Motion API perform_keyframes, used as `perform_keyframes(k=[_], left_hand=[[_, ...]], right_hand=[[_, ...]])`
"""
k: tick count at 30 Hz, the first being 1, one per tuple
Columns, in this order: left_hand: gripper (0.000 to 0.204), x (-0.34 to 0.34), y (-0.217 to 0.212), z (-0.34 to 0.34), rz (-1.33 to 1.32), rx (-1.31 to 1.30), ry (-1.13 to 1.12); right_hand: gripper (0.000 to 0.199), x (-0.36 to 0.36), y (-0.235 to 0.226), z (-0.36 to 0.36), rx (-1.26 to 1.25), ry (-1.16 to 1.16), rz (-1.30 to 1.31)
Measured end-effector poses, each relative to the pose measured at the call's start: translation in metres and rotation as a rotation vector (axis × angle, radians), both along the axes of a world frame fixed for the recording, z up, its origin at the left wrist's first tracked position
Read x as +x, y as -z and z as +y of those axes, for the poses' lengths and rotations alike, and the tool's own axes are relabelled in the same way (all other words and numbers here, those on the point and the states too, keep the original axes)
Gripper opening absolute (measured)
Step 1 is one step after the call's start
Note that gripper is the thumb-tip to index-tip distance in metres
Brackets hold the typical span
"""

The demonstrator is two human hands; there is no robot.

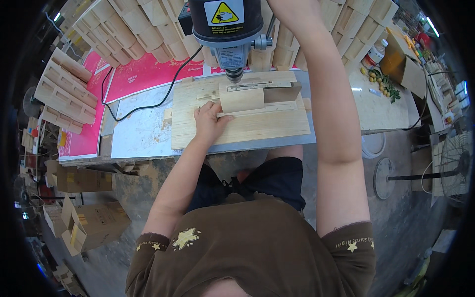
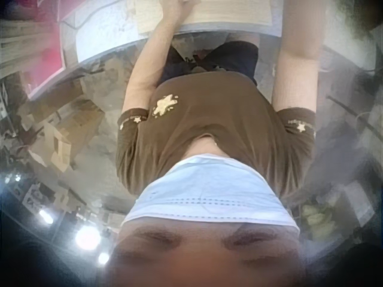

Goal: Use a plunge router to create decorative or functional grooves in cylindrical wooden blocks.

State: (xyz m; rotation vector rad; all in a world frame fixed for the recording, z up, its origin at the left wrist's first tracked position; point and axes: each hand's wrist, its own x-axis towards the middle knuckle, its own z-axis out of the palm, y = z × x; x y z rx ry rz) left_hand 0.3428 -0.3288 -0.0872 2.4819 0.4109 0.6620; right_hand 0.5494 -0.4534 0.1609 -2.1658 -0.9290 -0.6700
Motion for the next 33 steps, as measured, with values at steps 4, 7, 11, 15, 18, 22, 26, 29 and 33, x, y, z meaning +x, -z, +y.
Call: perform_keyframes(k=[4,7,11,15,18,22,26,29,33], left_hand=[[0.056,-0.001,0.003,0.003,-0.006,0.008,0.011],[0.056,-0.003,0.004,0.004,0.046,-0.003,0.008],[0.055,-0.003,0.001,0.002,0.034,-0.008,0.018],[0.038,0.001,-0.004,-0.001,-0.015,-0.005,0.002],[0.038,0.002,-0.002,0.0,-0.027,0.004,-0.002],[0.038,-0.002,-0.005,-0.001,-0.001,-0.012,-0.018],[0.056,-0.002,0.004,0.004,-0.009,0.008,-0.001],[0.055,-0.002,0.003,0.003,0.019,-0.029,-0.027],[0.038,0.007,-0.016,-0.008,0.032,-0.189,-0.029]], right_hand=[[0.028,-0.055,0.022,-0.042,0.087,-0.198,-0.014],[0.019,-0.092,0.061,-0.056,0.215,-0.253,0.12],[0.009,-0.103,0.119,-0.053,0.424,-0.288,0.142],[0.009,-0.085,0.17,-0.04,0.484,-0.373,-0.002],[0.008,-0.077,0.176,-0.038,0.492,-0.401,-0.081],[0.007,-0.084,0.155,-0.044,0.432,-0.385,-0.079],[0.011,-0.078,0.08,-0.044,0.491,-0.357,-0.028],[0.025,-0.043,0.028,-0.02,0.328,-0.228,0.039],[0.037,0.014,0.018,0.015,0.346,-0.165,-0.009]])
